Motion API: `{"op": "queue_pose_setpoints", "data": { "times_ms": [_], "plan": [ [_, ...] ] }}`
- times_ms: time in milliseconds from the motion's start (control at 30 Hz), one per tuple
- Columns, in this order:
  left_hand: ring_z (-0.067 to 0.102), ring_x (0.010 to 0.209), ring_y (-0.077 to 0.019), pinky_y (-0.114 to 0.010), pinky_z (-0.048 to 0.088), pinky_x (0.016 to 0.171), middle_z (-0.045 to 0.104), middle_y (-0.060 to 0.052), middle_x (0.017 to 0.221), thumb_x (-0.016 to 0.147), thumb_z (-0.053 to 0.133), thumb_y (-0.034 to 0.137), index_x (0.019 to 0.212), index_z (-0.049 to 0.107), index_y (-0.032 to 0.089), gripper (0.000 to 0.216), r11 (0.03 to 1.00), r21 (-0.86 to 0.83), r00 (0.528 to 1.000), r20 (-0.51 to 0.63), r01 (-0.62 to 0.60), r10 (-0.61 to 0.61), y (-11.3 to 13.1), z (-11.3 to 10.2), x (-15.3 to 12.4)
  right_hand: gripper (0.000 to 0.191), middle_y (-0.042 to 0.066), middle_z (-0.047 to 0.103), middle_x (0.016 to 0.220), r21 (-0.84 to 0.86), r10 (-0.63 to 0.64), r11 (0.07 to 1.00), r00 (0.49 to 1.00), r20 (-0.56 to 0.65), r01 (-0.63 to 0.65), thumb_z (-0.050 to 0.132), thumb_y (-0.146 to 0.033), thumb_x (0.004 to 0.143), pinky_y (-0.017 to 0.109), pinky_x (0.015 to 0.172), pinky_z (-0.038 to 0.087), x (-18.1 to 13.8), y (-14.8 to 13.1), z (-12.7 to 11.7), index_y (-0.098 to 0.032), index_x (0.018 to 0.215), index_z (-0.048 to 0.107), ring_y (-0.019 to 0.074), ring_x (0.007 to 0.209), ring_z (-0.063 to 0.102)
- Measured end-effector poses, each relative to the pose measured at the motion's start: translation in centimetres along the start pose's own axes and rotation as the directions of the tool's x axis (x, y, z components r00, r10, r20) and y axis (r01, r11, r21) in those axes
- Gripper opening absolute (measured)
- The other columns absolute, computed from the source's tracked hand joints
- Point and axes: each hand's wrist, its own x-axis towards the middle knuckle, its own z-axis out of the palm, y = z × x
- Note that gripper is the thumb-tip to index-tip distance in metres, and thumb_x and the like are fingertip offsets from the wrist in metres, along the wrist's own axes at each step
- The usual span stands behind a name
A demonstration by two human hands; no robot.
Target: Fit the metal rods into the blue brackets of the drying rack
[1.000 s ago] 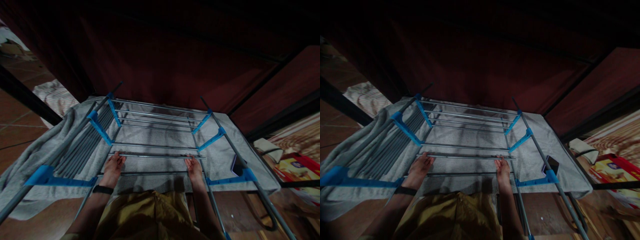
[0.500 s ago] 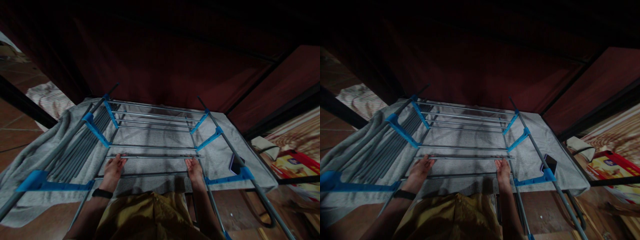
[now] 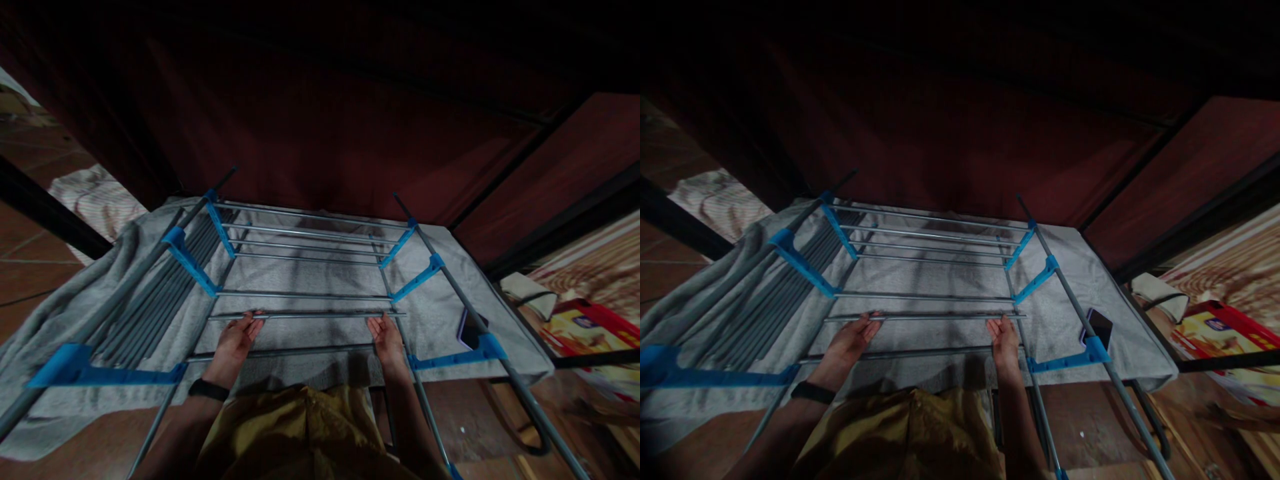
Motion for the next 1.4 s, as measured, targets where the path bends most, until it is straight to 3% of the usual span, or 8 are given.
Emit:
{"op": "queue_pose_setpoints", "data": {
  "times_ms": [333, 600, 800, 1167, 1400],
  "plan": [
    [0.069, 0.058, -0.0109, -0.021, 0.062, 0.070, 0.070, -0.001, 0.067, 0.090, 0.059, -0.004, 0.072, 0.062, 0.017, 0.027, 0.997, 0.061, 0.996, -0.079, -0.037, 0.042, 0.8, -0.1, 0.2, 0.021, -0.003, 0.075, 0.077, 0.063, -0.042, 0.997, 0.999, 0.001, 0.042, 0.080, -0.037, 0.078, 0.031, 0.082, 0.065, -0.6, -0.5, 0.9, -0.025, 0.089, 0.066, 0.0161, 0.079, 0.076],
    [0.068, 0.059, -0.0108, -0.019, 0.061, 0.066, 0.065, 0.000, 0.063, 0.093, 0.057, -0.001, 0.071, 0.060, 0.016, 0.028, 0.993, 0.110, 0.994, -0.098, -0.029, 0.040, 0.9, 0.2, 0.2, 0.028, -0.004, 0.073, 0.079, 0.052, -0.065, 0.997, 0.998, 0.026, 0.064, 0.083, -0.039, 0.079, 0.028, 0.081, 0.064, -1.2, -1.2, 1.6, -0.024, 0.084, 0.060, 0.0137, 0.078, 0.075],
    [0.068, 0.060, -0.0104, -0.018, 0.061, 0.063, 0.067, -0.001, 0.067, 0.095, 0.056, 0.000, 0.073, 0.061, 0.016, 0.027, 0.992, 0.121, 0.997, -0.064, -0.028, 0.036, 1.1, 0.1, -0.1, 0.025, -0.003, 0.077, 0.085, 0.086, -0.064, 0.994, 0.998, 0.026, 0.062, 0.083, -0.036, 0.077, 0.027, 0.080, 0.064, -1.6, -1.5, 1.8, -0.024, 0.088, 0.064, 0.0139, 0.081, 0.076],
    [0.067, 0.061, -0.0110, -0.020, 0.062, 0.064, 0.068, -0.002, 0.071, 0.094, 0.051, -0.001, 0.079, 0.066, 0.015, 0.026, 0.996, 0.087, 0.999, -0.032, 0.000, 0.003, 1.7, 0.2, -0.6, 0.014, 0.000, 0.079, 0.091, 0.110, -0.068, 0.992, 0.998, 0.011, 0.066, 0.072, -0.034, 0.085, 0.029, 0.086, 0.062, -1.6, -2.4, 2.2, -0.024, 0.094, 0.067, 0.0152, 0.087, 0.077],
    [0.067, 0.062, -0.0115, -0.021, 0.062, 0.065, 0.067, -0.002, 0.071, 0.092, 0.059, 0.002, 0.079, 0.066, 0.016, 0.020, 0.998, 0.067, 1.000, -0.011, 0.007, -0.007, 1.6, 0.4, -1.2, 0.016, 0.000, 0.078, 0.090, 0.097, -0.080, 0.992, 0.997, 0.007, 0.079, 0.075, -0.035, 0.084, 0.031, 0.088, 0.062, -1.7, -2.5, 2.2, -0.025, 0.092, 0.067, 0.0162, 0.087, 0.076]
  ]
}}
